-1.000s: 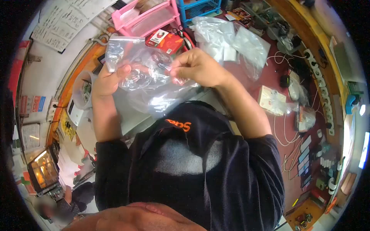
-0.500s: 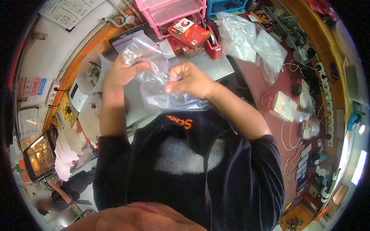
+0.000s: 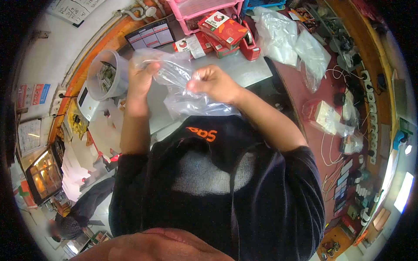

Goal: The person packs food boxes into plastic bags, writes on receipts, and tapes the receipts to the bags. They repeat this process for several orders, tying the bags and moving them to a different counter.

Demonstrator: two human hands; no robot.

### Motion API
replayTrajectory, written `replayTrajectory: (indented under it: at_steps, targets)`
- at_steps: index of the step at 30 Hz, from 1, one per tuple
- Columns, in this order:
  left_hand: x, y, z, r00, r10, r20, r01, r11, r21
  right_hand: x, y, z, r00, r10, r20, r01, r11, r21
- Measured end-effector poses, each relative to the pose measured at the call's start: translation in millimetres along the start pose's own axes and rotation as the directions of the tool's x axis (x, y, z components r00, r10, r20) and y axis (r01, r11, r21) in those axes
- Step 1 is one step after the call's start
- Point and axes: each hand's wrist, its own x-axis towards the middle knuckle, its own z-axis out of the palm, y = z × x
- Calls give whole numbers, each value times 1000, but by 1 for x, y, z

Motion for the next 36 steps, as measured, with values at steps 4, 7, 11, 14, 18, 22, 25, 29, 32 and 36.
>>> replayTrajectory:
  at_steps: [4, 7, 11, 14, 18, 22, 25, 29, 32, 36]
  targets:
    - [8, -7, -20, 969, 249, 8, -247, 959, 139, 3, -23, 7, 1000, -2, -22, 6, 984, 178]
    - [10, 8, -4, 860, 494, -124, -132, 451, 883, 9, -27, 12, 998, -18, -53, 22, 997, 80]
    - [-14, 5, 13, 928, -371, -18, 339, 826, 450, 29, -2, 27, 943, -171, -285, 160, 985, -60]
    - [-30, -19, 41, 902, -422, 94, 415, 906, 82, 26, 4, 44, 874, -380, -304, 80, 728, -681]
    - [-30, -45, 4, 968, -159, -195, 164, 986, 11, 32, 32, -22, 728, -449, -519, -71, 703, -707]
    - [-34, -69, -30, 956, 233, -176, -5, 617, 787, 30, -4, -36, 565, 65, -822, 411, 842, 349]
    - [-37, -116, -89, 892, 178, -415, 222, 627, 747, 3, -24, -45, 891, 2, -455, 352, 631, 691]
    - [-25, -93, -118, 811, -69, -580, 306, 896, 322, -12, -25, -33, 869, 28, -494, 225, 867, 446]
    - [-15, -60, -119, 783, 38, -621, 41, 993, 113, -14, -8, -37, 817, -168, -552, 303, 939, 162]
    - [4, -20, -48, 659, -437, -612, -37, 794, -607, -2, -17, -51, 630, -311, -711, 198, 950, -240]
